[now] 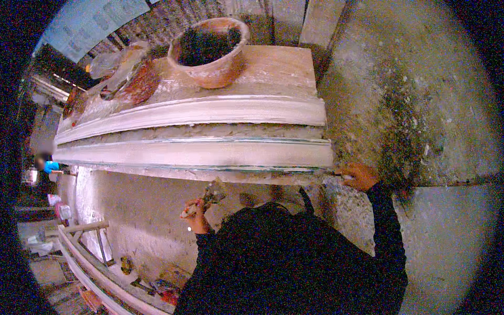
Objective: The person uses a putty knife to apply a white compound along the edges of a long white molding piece resting on a workbench. The person repeatedly scrapes the compound from a smaller tool onto the molding and smooths it along the length of the piece.
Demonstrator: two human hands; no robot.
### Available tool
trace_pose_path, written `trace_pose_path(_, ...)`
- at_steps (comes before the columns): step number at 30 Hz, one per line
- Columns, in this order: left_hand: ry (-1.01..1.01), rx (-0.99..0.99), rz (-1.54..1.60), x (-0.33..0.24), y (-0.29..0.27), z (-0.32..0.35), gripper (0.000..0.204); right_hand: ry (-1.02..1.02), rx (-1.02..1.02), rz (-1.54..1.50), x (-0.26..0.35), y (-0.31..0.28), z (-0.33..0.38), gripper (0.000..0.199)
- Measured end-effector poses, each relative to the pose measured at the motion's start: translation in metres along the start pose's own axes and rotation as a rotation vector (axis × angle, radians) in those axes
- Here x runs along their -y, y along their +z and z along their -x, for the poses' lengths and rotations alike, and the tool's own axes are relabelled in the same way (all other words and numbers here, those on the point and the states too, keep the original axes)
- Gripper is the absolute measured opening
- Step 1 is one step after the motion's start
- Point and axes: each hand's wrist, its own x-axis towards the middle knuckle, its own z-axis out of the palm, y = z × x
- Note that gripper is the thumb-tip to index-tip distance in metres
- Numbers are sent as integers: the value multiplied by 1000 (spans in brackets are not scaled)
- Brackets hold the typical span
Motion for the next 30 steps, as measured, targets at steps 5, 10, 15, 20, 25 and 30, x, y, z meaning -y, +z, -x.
trace_pose_path(5, -22, 65, 14, -12, 25, 1, 16, 153, 14, 39, -21, 12, 7, 30)
trace_pose_path(10, 22, 73, 12, -14, 39, 6, 16, 59, -8, -14, -33, 18, 0, 28)
trace_pose_path(15, -11, 65, 1, -14, 47, 19, 15, -209, -86, -143, -32, 30, -30, 27)
trace_pose_path(20, 28, 37, -27, -19, 54, 31, 13, -267, 19, -220, -16, 27, -58, 27)
trace_pose_path(25, 32, -35, -51, -14, 47, 35, 11, -209, 54, -132, -33, 7, -41, 26)
trace_pose_path(30, 10, -45, -32, -9, 50, 34, 13, -275, 73, -217, -8, 24, -69, 24)
